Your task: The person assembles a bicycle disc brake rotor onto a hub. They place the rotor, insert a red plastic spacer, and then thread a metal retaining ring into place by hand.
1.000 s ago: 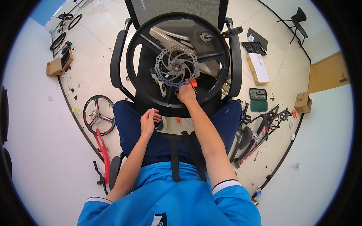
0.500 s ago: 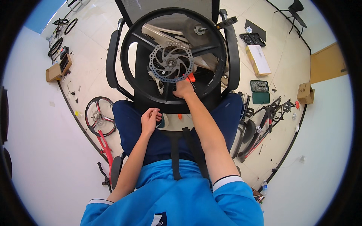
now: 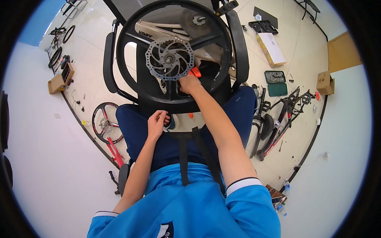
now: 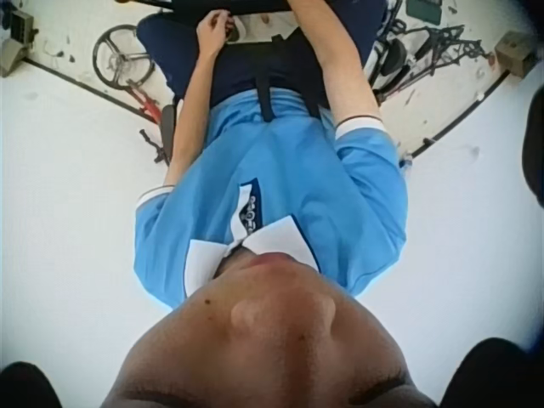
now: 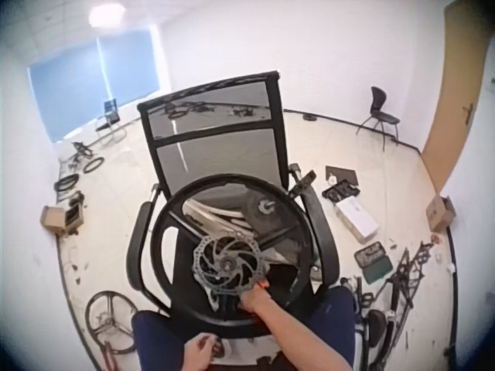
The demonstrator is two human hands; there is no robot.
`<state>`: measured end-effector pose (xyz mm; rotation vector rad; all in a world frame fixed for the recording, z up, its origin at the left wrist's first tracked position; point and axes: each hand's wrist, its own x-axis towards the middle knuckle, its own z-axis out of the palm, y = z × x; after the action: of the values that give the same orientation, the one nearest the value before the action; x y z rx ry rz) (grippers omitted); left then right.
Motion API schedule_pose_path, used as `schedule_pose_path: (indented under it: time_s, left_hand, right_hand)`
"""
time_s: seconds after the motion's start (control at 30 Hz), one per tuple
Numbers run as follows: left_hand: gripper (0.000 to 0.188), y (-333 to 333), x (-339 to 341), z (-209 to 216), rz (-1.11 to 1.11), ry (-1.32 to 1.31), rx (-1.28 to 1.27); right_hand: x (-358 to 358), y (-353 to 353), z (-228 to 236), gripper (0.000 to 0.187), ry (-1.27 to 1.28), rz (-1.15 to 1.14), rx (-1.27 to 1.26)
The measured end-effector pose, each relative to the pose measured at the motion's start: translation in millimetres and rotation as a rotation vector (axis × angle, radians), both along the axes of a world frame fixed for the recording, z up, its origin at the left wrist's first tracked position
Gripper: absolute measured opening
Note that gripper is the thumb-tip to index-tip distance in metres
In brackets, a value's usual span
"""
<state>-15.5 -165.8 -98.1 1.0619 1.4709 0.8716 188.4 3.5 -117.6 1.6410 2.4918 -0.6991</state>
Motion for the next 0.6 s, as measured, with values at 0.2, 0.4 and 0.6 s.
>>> schedule_pose_path:
  time_s: [0.2,0.4,0.6]
  left_hand:
    - [0.02,1,4,-2,-0.053,0.097,-0.032]
    - [0.021,2,8,-2,-0.114,0.211,-0.048]
    - [0.021,3,12,3,-0.16,0.288,-0.053]
  right_hand:
    - [16,-7,9,0.047,0.079,-0.057,0.039]
    - [11,-13,13,0.038,0.167,-0.033,0.114]
    - [-11,-2,2,0.025,0.202,-0.107,0.057]
